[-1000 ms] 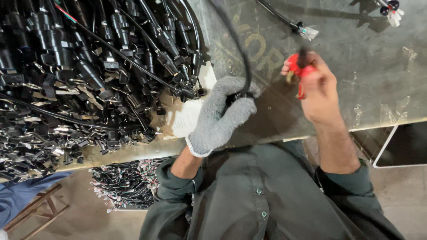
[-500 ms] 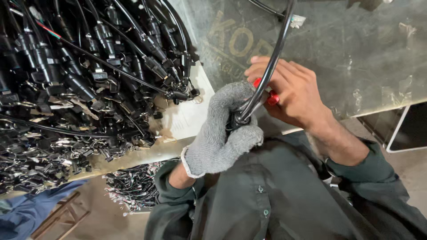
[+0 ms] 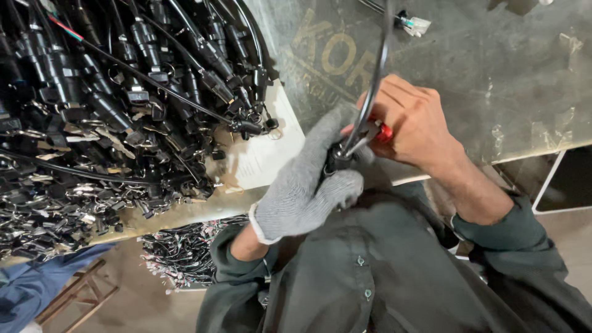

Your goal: The person sits at a workbench and attaches black connector housings to the ends of black cables, using pliers to crimp and press the connectors while feeding colored wires into the housings, then sets finished cables aside with a pile of completed assemblies.

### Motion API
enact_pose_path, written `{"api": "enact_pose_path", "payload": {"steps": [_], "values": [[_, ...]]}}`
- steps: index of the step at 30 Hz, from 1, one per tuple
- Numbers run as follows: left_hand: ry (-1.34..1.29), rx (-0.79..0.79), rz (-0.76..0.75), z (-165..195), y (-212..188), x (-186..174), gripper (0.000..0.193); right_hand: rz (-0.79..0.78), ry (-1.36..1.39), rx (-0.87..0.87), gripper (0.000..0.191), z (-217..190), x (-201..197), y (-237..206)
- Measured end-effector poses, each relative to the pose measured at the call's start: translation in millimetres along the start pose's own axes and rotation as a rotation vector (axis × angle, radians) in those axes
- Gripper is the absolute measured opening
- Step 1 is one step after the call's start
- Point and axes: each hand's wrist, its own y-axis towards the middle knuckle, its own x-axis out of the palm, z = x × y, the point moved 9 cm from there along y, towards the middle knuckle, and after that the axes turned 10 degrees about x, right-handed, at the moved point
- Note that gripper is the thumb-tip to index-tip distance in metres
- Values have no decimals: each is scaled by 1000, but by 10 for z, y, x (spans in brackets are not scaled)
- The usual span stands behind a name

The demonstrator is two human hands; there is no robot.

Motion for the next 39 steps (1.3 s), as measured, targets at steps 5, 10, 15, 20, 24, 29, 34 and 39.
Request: {"api": "enact_pose_path", "payload": {"steps": [5,10,15,20,24,29,34,39], "values": [[421,304,306,55,-62,-28,68,-43,19,85,35,-46,82,-88],[503,242,318,-146,-160,83,72,-38,15,165,33,-13,114,-96],[742,228,355,-102,-160,87,67,21,-113,195,28,11,38,-193],[761,248,324,-45,-129,113,69,53,-155,283,23,-11,20,-262],[389,307,259,13,-67,67,60,36,-140,298,25,-56,-37,-205],[-271,58,-106,-145,-38,195,66,38,96,114,38,-145,-144,-135],[-341,57,-157,-180,-89,226,71,-35,100,37,39,-45,27,-164],[-344,30,-99,-246,-119,216,69,-56,71,78,42,64,96,-215]]}}
